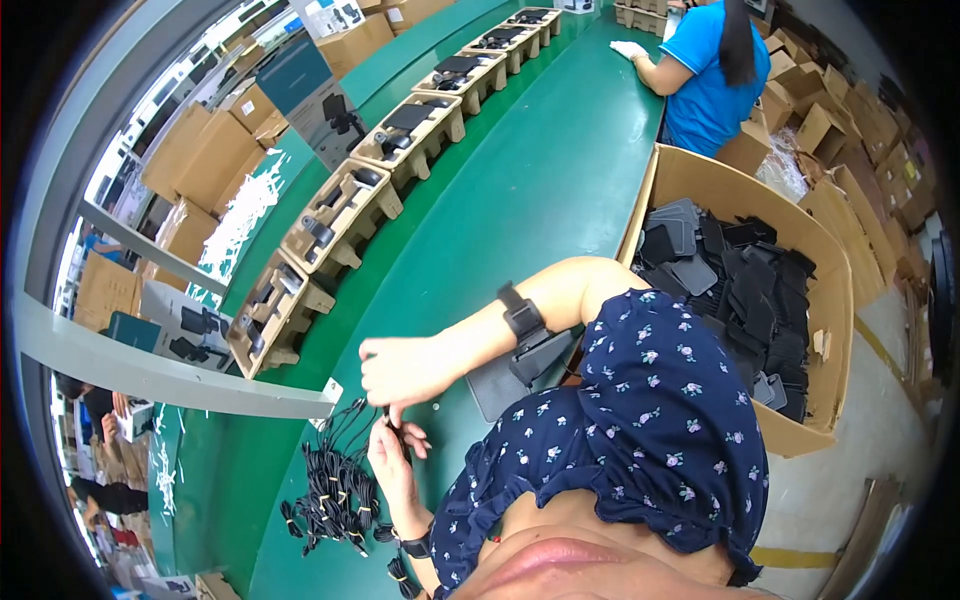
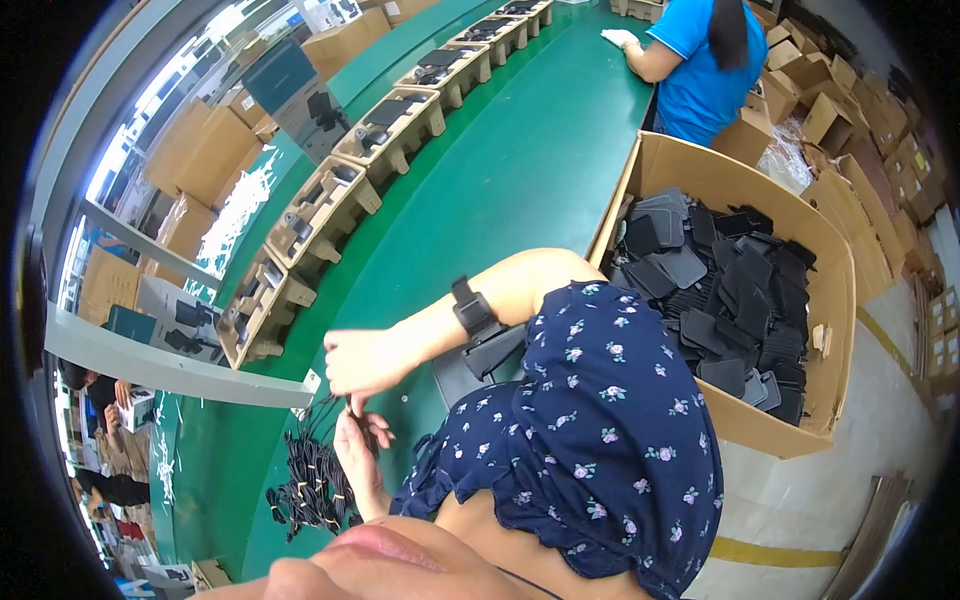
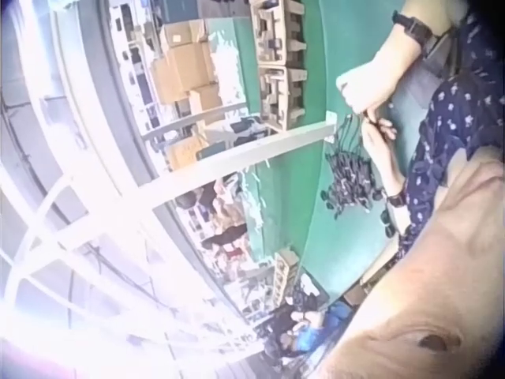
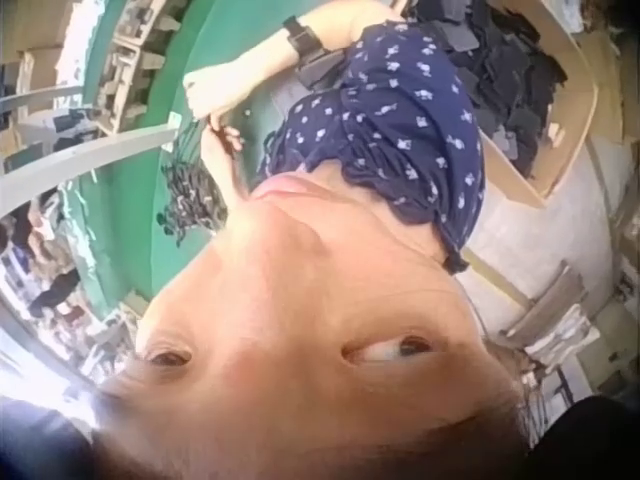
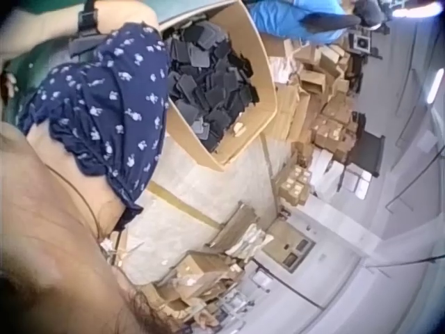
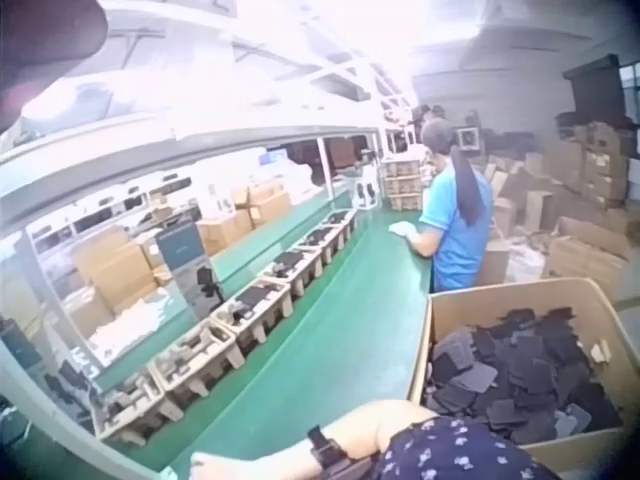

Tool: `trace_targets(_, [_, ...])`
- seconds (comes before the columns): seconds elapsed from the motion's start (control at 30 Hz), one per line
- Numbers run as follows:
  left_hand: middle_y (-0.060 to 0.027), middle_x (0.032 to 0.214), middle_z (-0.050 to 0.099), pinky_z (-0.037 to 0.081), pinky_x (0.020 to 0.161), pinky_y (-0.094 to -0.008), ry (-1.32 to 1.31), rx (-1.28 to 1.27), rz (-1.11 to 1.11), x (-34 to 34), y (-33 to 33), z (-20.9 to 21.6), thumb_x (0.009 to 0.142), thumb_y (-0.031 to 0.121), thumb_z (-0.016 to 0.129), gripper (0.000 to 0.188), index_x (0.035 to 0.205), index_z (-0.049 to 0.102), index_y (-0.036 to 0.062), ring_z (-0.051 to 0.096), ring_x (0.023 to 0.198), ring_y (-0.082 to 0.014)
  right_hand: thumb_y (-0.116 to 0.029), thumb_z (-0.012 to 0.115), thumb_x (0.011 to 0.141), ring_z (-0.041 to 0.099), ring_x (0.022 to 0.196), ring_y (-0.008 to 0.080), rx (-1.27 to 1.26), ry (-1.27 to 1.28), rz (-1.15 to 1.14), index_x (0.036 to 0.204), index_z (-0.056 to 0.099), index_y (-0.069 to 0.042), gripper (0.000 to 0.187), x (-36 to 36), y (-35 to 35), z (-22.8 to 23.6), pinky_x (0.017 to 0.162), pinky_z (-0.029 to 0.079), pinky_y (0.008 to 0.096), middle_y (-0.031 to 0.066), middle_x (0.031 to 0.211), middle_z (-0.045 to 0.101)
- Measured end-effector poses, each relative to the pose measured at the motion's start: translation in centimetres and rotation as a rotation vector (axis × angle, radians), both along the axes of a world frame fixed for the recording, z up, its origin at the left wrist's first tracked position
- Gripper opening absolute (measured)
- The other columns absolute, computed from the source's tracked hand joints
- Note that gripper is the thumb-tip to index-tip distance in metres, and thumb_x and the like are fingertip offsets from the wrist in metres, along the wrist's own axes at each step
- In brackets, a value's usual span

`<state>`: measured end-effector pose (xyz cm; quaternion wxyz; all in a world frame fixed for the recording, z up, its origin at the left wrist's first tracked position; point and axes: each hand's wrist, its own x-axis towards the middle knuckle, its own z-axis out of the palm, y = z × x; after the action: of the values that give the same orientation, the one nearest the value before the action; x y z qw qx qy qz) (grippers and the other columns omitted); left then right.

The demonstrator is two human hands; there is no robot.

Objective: The recorder is assembling electronic cables and plastic housings at a manual assembly station on a production floor.

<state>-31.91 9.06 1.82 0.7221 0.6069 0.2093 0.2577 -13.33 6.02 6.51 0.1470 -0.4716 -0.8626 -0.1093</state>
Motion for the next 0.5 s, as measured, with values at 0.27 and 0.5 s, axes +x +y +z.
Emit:
trace_targets(0.27, [0.0025,0.059,0.046,0.033,0.046,-0.0187,0.141,0.17,0.03,-1.2,2.8,-3.3,0.098,0.024,0.041,0.025,0.09,0.053,0.0041,0.04,0.05,-0.0049,-0.035,0.053,0.084,0.061,0.076,0.0253,-0.281,0.209,0.057,0.102,0.051,-0.008,0.032,0.0,0.3,-3.8,0.065,0.049,0.0375,0.0074,0.082,0.059])
trace_targets(0.5, [-0.0109,0.107,0.057,0.047,0.077,-0.0264,0.183,0.427,0.258,-0.5,3.3,-4.6,0.093,0.009,0.05,0.031,0.122,0.043,0.0006,0.056,0.088,-0.0138,-0.025,0.056,0.085,0.062,0.079,0.0263,-0.188,0.321,-0.251,0.107,0.054,-0.012,0.025,4.7,2.4,-0.6,0.062,0.05,0.0378,0.01,0.081,0.06])
